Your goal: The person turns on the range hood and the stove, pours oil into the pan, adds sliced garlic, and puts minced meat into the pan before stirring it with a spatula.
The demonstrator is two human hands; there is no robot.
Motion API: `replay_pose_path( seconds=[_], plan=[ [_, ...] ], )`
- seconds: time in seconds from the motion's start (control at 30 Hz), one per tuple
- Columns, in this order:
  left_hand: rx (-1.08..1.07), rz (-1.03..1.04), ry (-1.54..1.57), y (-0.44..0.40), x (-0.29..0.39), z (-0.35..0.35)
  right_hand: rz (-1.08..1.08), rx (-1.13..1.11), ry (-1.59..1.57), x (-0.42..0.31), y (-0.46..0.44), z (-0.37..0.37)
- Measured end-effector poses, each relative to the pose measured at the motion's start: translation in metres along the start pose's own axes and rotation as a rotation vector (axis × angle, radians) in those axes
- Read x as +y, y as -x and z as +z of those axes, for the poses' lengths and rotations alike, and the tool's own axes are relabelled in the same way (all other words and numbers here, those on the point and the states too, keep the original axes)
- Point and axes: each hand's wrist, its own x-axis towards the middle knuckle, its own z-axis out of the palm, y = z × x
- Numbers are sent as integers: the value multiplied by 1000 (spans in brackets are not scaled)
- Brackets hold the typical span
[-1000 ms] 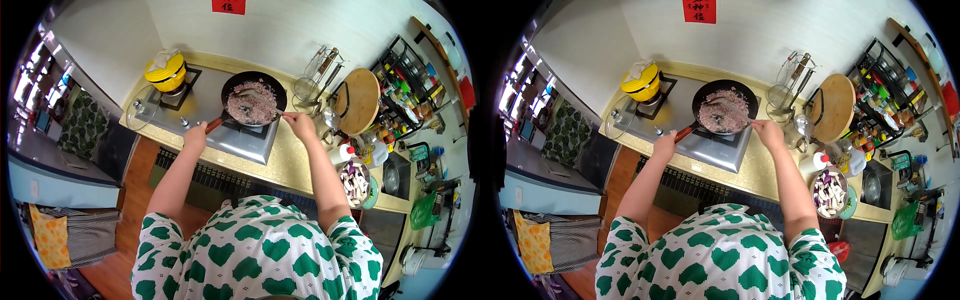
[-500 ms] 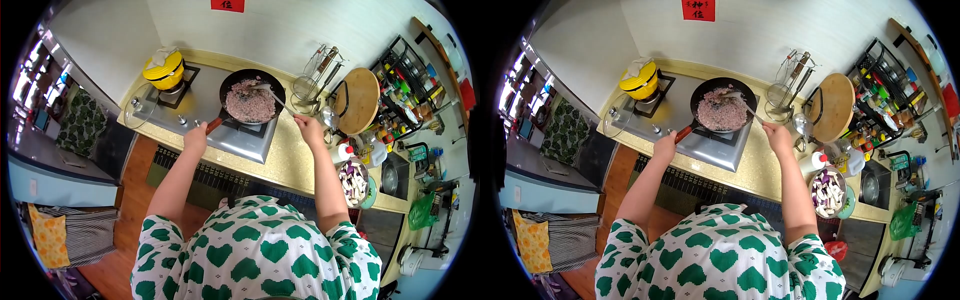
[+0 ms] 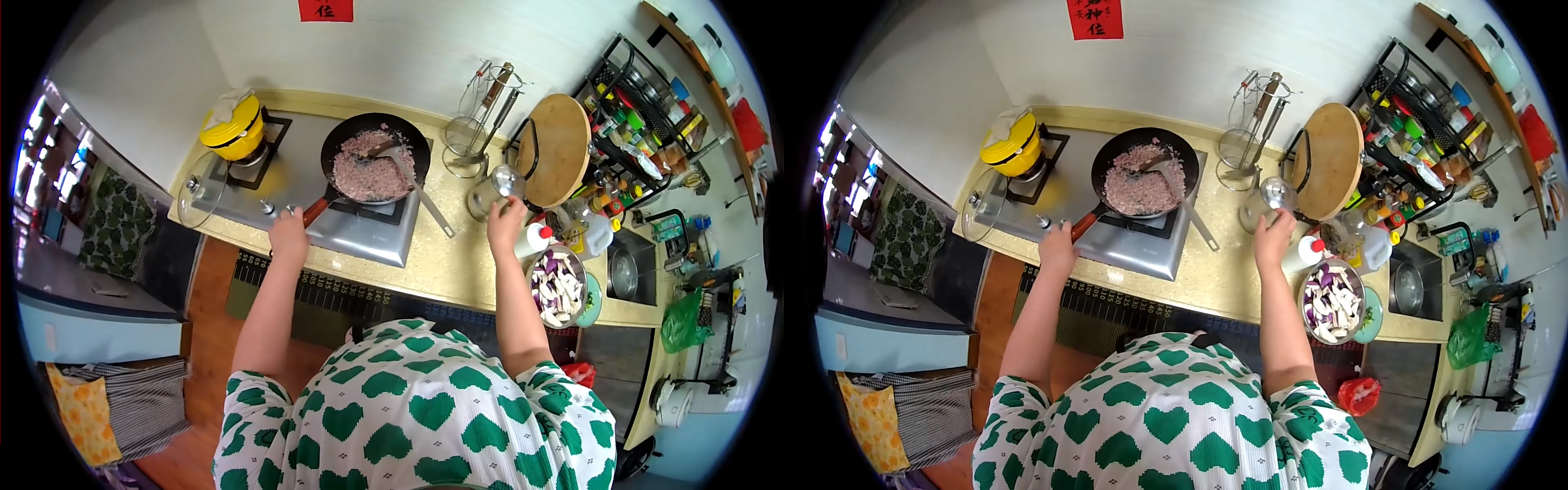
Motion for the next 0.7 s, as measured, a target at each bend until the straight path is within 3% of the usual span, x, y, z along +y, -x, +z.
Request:
replay_pose_path(
  seconds=[0.07,0.17,0.2,0.27,0.37,0.47,0.5,0.6,0.63,0.7],
  plan=[
    [114,34,8,10,13,-8,10,51,-30,3,-3,2],
    [454,189,77,23,33,-15,102,89,-187,17,-11,-6],
    [440,222,193,24,41,-16,181,72,-226,5,-12,-19],
    [408,283,426,28,55,-16,49,146,-47,18,-12,-18],
    [434,268,481,38,68,-7,26,24,147,71,-3,19],
    [481,253,458,43,68,-5,243,-372,-9,30,0,-21],
    [480,251,450,42,65,-4,81,-257,92,44,6,-11],
    [511,253,439,40,59,1,243,-538,-25,65,1,-3],
    [527,257,438,40,58,1,197,-519,-115,72,6,4],
    [525,241,448,42,64,0,310,-528,-400,78,14,17]
  ],
)
